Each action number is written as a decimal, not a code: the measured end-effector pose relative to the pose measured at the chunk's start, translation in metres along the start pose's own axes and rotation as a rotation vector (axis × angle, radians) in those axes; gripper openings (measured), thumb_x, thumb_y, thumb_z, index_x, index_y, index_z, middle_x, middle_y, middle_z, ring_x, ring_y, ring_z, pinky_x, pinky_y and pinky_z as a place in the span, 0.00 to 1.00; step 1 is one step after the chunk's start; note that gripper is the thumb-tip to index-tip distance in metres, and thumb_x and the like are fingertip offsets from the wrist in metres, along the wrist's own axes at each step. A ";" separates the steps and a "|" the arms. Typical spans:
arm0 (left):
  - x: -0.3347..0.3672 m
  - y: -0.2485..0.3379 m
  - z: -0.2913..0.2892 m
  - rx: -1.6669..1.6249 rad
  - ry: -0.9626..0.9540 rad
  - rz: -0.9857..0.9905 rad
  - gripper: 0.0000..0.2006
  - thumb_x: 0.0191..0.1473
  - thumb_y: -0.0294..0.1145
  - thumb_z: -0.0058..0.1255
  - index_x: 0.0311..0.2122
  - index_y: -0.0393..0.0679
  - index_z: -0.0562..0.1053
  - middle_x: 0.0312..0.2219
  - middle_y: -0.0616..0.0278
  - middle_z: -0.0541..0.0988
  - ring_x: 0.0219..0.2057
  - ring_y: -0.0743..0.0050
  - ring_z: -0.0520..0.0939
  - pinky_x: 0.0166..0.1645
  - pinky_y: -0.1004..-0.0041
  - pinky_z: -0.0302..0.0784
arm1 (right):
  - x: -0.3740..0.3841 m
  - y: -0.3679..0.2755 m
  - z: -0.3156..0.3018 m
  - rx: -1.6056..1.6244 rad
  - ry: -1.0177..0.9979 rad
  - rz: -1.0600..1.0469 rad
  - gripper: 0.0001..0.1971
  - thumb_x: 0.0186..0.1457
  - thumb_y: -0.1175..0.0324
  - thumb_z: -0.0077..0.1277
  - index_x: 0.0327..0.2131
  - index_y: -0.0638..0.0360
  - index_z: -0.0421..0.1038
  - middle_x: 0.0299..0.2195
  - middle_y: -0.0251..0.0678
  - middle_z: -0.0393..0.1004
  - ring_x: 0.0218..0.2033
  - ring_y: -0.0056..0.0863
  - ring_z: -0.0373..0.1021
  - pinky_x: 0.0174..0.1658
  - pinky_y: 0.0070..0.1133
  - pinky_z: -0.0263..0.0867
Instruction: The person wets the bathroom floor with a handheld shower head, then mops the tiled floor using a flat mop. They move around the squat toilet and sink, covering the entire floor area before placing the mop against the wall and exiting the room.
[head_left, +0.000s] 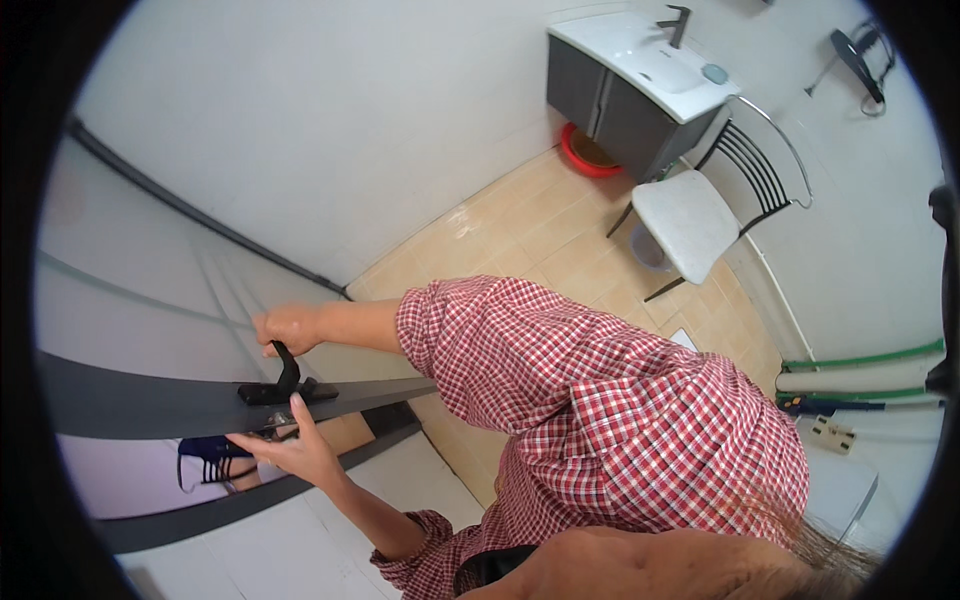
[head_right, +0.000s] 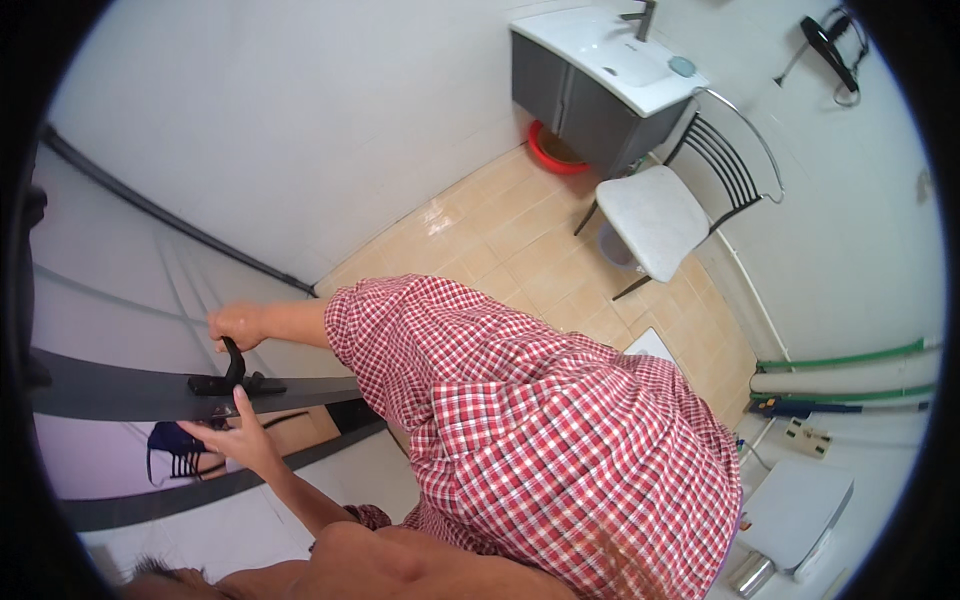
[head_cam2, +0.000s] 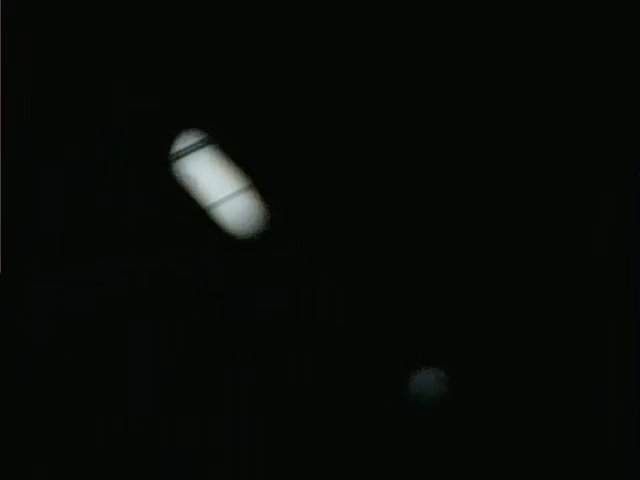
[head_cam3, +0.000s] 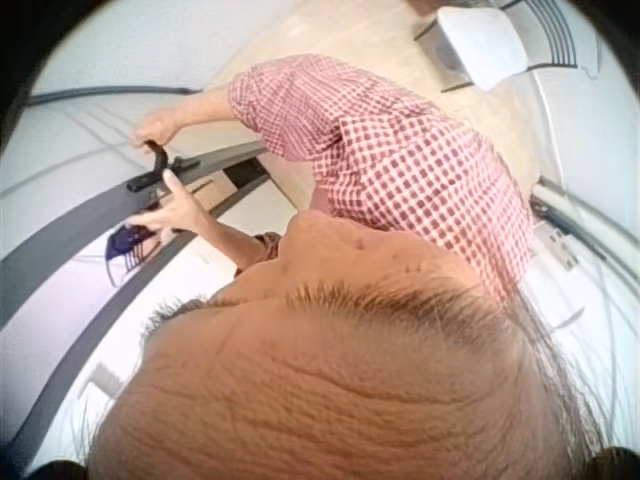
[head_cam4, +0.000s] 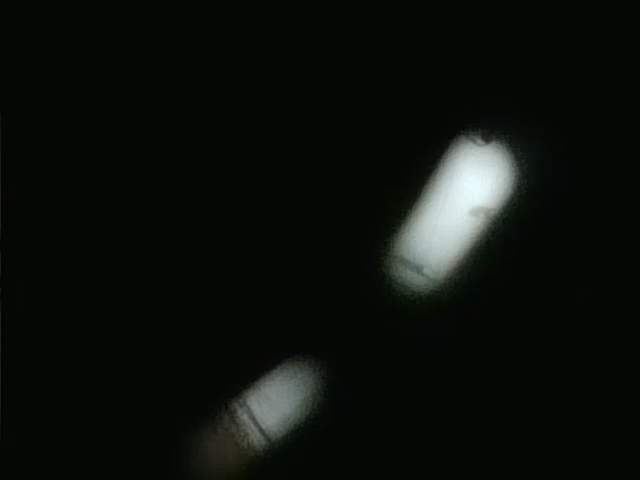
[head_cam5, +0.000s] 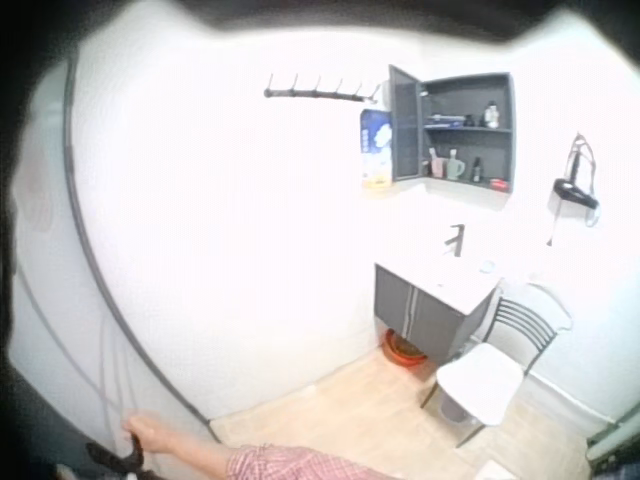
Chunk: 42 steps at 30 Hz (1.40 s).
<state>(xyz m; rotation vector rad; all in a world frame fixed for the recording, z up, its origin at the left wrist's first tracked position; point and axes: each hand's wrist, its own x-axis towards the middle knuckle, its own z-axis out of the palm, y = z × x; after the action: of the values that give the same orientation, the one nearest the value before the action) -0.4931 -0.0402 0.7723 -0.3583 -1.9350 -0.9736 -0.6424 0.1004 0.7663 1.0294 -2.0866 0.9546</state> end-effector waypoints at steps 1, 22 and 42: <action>0.010 -0.006 -0.004 -0.154 -0.053 -0.039 0.42 0.46 0.34 0.60 0.61 0.37 0.47 0.53 0.42 0.60 0.50 0.56 0.68 0.52 0.66 0.66 | 0.009 -0.005 0.004 -0.023 -0.059 -0.004 0.08 0.47 0.65 0.49 0.29 0.58 0.70 0.39 0.44 0.69 0.36 0.46 0.68 0.35 0.37 0.64; 0.032 -0.003 -0.163 0.296 -0.064 0.242 0.42 0.39 0.27 0.56 0.60 0.36 0.50 0.59 0.47 0.56 0.55 0.43 0.57 0.59 0.57 0.50 | 0.083 -0.196 0.038 0.245 0.264 0.129 0.31 0.44 0.57 0.56 0.50 0.62 0.59 0.42 0.47 0.67 0.44 0.44 0.64 0.48 0.36 0.55; -0.301 -0.227 -0.666 0.526 0.042 -0.627 0.27 0.43 0.30 0.58 0.50 0.36 0.67 0.49 0.41 0.68 0.50 0.43 0.65 0.56 0.59 0.57 | 0.093 -0.269 0.251 0.116 0.338 0.537 0.18 0.39 0.68 0.54 0.35 0.67 0.67 0.29 0.41 0.73 0.31 0.30 0.70 0.34 0.28 0.67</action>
<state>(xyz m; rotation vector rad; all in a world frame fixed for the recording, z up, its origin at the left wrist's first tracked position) -0.0634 -0.6483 0.5936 0.5968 -2.2157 -0.7851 -0.5158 -0.2565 0.7887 0.3135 -2.0629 1.4125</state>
